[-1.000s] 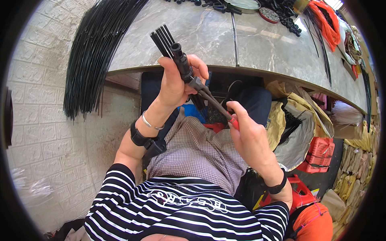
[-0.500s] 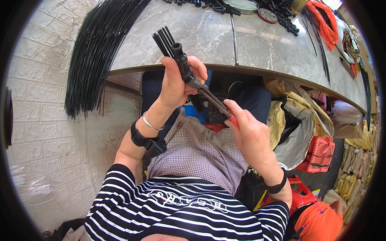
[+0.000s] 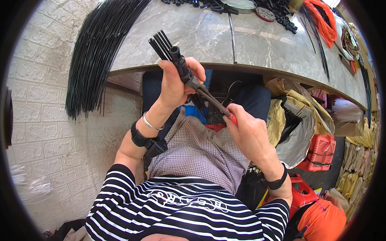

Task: Assembling black rods into a central hub and using pliers to trim components for umbrella construction.

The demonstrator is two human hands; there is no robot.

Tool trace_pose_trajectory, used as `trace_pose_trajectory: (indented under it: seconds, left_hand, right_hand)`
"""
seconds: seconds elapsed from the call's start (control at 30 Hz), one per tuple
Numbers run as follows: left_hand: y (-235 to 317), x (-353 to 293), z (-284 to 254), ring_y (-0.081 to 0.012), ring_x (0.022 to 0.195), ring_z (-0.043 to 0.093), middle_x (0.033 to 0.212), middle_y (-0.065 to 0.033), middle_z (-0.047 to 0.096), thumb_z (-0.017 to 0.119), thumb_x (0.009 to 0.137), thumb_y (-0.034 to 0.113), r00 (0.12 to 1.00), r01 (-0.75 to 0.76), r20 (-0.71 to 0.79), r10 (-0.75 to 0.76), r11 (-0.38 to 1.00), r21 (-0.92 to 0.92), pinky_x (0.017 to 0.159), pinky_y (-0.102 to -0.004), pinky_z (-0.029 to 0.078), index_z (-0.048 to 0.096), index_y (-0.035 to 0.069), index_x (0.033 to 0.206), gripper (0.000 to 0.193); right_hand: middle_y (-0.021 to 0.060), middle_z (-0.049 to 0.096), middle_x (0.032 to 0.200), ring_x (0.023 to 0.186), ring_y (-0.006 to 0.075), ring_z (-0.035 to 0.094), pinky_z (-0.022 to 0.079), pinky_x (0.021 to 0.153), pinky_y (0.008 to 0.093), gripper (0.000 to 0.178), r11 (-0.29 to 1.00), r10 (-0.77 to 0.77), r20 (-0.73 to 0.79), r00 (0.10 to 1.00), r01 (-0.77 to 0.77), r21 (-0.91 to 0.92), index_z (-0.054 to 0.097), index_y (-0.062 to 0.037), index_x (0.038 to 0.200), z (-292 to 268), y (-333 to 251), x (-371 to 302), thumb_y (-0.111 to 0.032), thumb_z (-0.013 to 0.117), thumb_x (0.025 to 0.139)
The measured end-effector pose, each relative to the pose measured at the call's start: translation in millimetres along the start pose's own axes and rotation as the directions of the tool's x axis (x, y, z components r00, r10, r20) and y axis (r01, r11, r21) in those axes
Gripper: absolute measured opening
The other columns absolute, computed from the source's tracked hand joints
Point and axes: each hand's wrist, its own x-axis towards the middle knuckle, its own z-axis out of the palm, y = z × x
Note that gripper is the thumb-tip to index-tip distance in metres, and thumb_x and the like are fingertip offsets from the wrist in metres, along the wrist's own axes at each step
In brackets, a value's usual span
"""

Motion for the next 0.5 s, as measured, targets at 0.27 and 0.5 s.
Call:
trace_pose_trajectory:
  seconds: [0.27,0.5]
  left_hand:
    - [-5,12,-15,-0.0032,0.04,0.03,0.047,0.0053,0.036,0.026,0.079,0.08,0.999,-0.023,-0.029,0.023,1.0,-0.019,0.039,-0.0195,0.023,0.056,-0.003,0.09,0.09]
    - [-6,24,-20,-0.0068,0.039,0.026,0.045,0.0055,0.029,0.029,0.078,0.08,0.999,-0.045,-0.023,0.04,0.961,-0.271,0.04,-0.0234,0.023,0.054,0.002,0.084,0.082]
  right_hand:
    - [0.0146,0.057,0.068,0.055,0.0279,0.058,0.045,0.055,0.0319,0.022,0.834,0.235,0.365,0.901,-0.38,0.4,0.054,0.0002,0.107,-22,-5,9,-0.014,0.058,0.091]
    - [0.0177,0.055,0.092,0.088,0.0339,0.058,0.046,0.073,0.0413,0.029,0.952,0.036,-0.145,0.989,-0.078,-0.296,0.055,-0.0015,0.108,-30,69,82,-0.017,0.062,0.085]
